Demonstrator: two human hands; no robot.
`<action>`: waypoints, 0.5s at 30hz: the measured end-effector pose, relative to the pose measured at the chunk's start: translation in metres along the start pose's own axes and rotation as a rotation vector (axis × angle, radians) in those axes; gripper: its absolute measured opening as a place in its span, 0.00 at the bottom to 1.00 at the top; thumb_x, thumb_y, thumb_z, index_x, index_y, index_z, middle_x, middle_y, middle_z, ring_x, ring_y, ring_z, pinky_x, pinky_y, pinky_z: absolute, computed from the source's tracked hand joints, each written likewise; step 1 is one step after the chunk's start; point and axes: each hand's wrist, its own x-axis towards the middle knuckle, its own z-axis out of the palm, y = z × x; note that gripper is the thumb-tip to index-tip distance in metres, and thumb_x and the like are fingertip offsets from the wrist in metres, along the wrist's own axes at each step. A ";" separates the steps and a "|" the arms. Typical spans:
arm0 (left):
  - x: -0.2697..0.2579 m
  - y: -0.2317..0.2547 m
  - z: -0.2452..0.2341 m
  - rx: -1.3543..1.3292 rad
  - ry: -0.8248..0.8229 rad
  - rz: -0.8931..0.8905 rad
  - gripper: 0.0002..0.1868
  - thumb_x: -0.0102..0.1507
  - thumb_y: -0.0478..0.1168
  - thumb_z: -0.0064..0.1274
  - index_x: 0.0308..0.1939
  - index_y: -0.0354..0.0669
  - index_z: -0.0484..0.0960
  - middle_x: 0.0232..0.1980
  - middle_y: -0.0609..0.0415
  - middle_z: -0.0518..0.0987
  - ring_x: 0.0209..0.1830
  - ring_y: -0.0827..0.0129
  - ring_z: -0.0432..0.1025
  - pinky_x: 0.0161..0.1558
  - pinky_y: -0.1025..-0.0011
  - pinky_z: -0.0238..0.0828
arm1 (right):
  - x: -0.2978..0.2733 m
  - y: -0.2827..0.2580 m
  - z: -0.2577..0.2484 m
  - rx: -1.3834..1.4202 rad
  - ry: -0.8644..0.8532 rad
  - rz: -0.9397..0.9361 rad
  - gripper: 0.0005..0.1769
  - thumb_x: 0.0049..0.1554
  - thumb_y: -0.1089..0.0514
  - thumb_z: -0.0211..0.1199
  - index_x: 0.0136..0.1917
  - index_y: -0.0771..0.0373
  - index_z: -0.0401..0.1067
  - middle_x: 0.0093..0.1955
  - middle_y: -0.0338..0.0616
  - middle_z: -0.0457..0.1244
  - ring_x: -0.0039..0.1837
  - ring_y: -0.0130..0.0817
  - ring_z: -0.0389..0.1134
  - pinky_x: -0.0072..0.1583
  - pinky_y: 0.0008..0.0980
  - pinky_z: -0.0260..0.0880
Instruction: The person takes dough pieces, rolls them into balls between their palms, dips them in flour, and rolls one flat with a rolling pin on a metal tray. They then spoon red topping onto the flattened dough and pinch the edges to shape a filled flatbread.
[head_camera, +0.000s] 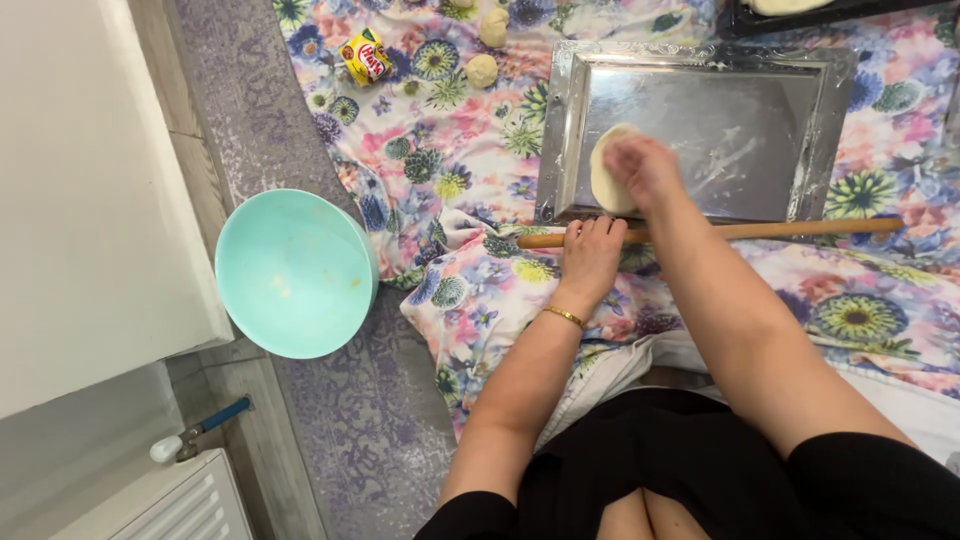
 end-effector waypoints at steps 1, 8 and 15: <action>0.000 0.000 0.000 -0.001 -0.001 0.001 0.10 0.61 0.34 0.49 0.45 0.48 0.78 0.42 0.54 0.76 0.49 0.61 0.73 0.57 0.59 0.63 | -0.004 -0.002 -0.001 0.000 0.002 0.000 0.07 0.61 0.68 0.61 0.54 0.70 0.70 0.48 0.52 0.71 0.49 0.42 0.77 0.52 0.38 0.81; 0.010 0.001 0.000 -0.020 -0.039 0.004 0.11 0.61 0.34 0.48 0.46 0.47 0.78 0.43 0.54 0.76 0.49 0.61 0.73 0.59 0.59 0.62 | -0.067 -0.043 0.013 -1.337 -0.046 -1.035 0.09 0.58 0.66 0.62 0.53 0.62 0.74 0.51 0.50 0.70 0.54 0.49 0.71 0.55 0.43 0.73; 0.010 -0.004 0.014 -0.045 0.028 0.013 0.14 0.61 0.33 0.47 0.50 0.46 0.79 0.44 0.54 0.77 0.50 0.61 0.73 0.59 0.58 0.61 | -0.058 -0.067 -0.030 -1.953 0.012 -0.998 0.09 0.52 0.64 0.61 0.48 0.63 0.74 0.51 0.53 0.68 0.57 0.55 0.69 0.58 0.47 0.71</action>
